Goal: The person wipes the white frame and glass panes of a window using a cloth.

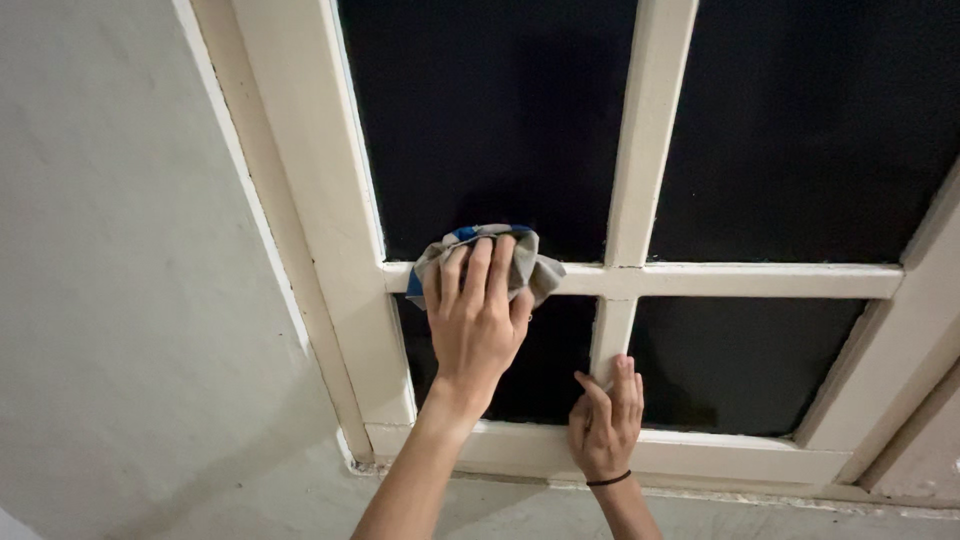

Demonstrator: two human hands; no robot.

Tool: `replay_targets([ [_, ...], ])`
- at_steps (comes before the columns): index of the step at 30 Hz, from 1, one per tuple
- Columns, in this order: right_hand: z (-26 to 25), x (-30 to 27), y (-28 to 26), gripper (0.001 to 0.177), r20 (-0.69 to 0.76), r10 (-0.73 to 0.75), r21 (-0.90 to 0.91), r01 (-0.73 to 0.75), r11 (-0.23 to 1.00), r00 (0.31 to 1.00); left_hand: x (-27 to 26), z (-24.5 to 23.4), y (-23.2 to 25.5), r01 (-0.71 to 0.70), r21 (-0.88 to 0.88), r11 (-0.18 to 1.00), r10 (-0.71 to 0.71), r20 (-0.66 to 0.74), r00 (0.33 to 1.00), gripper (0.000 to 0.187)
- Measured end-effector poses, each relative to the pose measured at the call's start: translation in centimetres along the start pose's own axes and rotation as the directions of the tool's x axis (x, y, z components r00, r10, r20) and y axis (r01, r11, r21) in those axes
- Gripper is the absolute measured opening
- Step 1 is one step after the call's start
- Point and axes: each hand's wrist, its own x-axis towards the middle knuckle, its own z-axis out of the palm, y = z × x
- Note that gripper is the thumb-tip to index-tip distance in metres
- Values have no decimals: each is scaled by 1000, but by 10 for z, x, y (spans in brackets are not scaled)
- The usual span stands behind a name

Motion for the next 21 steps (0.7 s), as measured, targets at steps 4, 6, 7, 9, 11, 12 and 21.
replay_targets([
  [4,0,1,1,28,-6,-6,2,6,1000,1000,2,2,-17,3,-11,1000,-3,-44,999,42],
  [6,0,1,0,28,-10,-8,-4,8,1000,1000,9,0,-29,103,73,992,-96,-87,992,45],
  [7,1,1,0,28,-12,-10,-11,9,1000,1000,11,-1,-32,153,113,982,-141,-112,984,47],
  [9,1,1,0,29,-10,-13,-15,13,1000,1000,10,1,-28,211,80,974,-203,-98,974,43],
  [11,0,1,-1,30,-12,-9,-12,9,1000,1000,10,8,-23,225,-7,974,-224,-104,969,46],
  [12,0,2,-1,31,-13,-8,-15,8,1000,1000,9,14,-16,213,-72,974,-221,-116,968,50],
  [21,2,2,0,29,-25,-12,-20,11,1000,1000,3,37,65,-38,-214,976,55,74,996,51],
])
